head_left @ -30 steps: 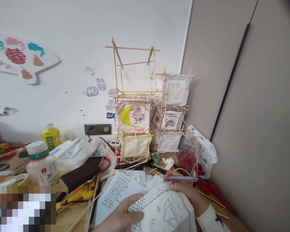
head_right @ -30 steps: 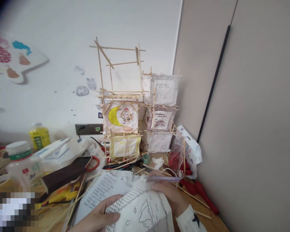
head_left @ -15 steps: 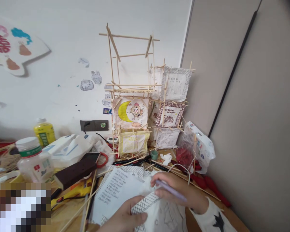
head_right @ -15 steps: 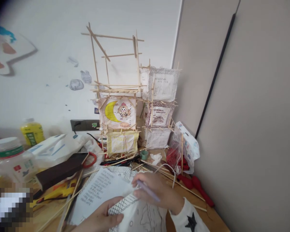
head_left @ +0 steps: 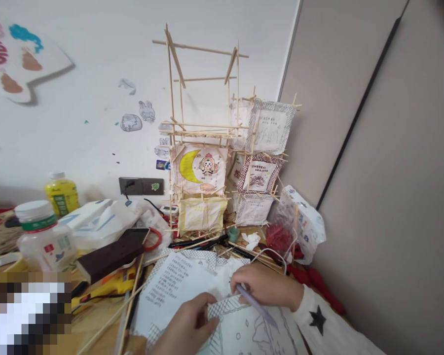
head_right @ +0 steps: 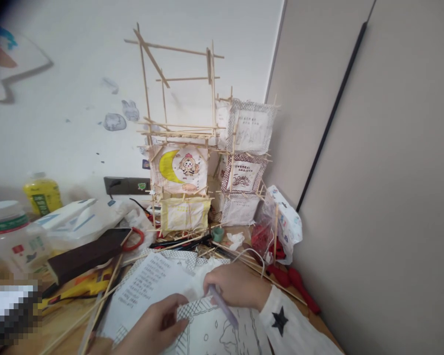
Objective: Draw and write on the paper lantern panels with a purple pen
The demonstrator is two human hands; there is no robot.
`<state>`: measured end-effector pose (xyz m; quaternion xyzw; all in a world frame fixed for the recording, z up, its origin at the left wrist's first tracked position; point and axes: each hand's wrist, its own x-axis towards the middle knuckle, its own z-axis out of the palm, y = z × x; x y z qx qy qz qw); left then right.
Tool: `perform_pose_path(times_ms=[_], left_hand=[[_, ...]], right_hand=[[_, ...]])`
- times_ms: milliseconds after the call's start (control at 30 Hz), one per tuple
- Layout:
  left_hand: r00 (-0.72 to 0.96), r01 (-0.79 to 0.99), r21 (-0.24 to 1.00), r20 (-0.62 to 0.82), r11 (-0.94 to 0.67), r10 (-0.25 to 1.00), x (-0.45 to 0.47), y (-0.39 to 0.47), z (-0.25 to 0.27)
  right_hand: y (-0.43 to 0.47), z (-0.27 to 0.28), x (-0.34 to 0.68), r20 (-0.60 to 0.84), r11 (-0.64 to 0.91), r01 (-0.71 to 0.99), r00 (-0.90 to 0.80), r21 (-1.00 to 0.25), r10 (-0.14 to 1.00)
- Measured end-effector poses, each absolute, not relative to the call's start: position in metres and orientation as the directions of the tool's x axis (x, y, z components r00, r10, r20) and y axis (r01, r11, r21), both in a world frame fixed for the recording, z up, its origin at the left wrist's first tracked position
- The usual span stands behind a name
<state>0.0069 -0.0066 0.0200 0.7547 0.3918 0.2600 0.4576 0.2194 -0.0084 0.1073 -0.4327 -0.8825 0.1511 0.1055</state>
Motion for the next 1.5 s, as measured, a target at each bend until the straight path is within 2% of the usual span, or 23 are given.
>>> perform_pose_path(times_ms=[67, 167, 300, 367, 467, 633, 733, 933, 1233, 1400, 1500], left_hand=[[0.531, 0.545, 0.705, 0.128, -0.453, 0.837, 0.004, -0.009, 0.025], [0.556, 0.693, 0.461, 0.15, -0.555, 0.818, 0.003, -0.015, 0.034], [0.6, 0.722, 0.339, 0.128, -0.604, 0.789, 0.005, -0.02, 0.039], [0.603, 0.721, 0.323, 0.14, -0.612, 0.785, 0.007, -0.02, 0.039], [0.606, 0.713, 0.331, 0.153, -0.619, 0.78, 0.007, -0.02, 0.038], [0.639, 0.654, 0.392, 0.172, -0.647, 0.75, 0.006, -0.018, 0.036], [0.635, 0.655, 0.408, 0.16, -0.636, 0.756, 0.006, -0.018, 0.036], [0.646, 0.664, 0.4, 0.119, -0.632, 0.754, 0.005, -0.018, 0.039], [0.653, 0.654, 0.392, 0.138, -0.646, 0.745, 0.006, -0.016, 0.035], [0.654, 0.639, 0.377, 0.192, -0.67, 0.732, 0.006, -0.015, 0.029], [0.648, 0.65, 0.377, 0.177, -0.66, 0.74, 0.006, -0.015, 0.029]], right_hand=[[-0.007, 0.104, 0.218, 0.114, 0.589, 0.728, -0.591, -0.35, 0.798], [-0.015, 0.111, 0.217, 0.242, 0.558, 0.699, -0.506, -0.447, 0.828], [-0.034, 0.106, 0.209, 0.336, 0.44, 0.589, -0.284, -0.678, 0.898], [-0.04, 0.09, 0.2, 0.293, 0.366, 0.462, -0.223, -0.808, 0.93], [-0.04, 0.058, 0.188, 0.181, 0.233, 0.32, -0.182, -0.918, 0.966], [-0.031, 0.027, 0.184, 0.078, 0.087, 0.237, -0.047, -0.968, 0.996], [-0.03, 0.02, 0.187, 0.097, 0.112, 0.278, -0.068, -0.954, 0.993], [-0.027, 0.009, 0.191, 0.294, 0.295, 0.505, -0.085, -0.811, 0.952], [-0.026, 0.006, 0.192, 0.317, 0.368, 0.548, -0.19, -0.751, 0.929], [-0.026, 0.005, 0.192, 0.33, 0.376, 0.563, -0.187, -0.736, 0.925], [-0.026, 0.005, 0.192, 0.328, 0.377, 0.557, -0.19, -0.74, 0.925]])
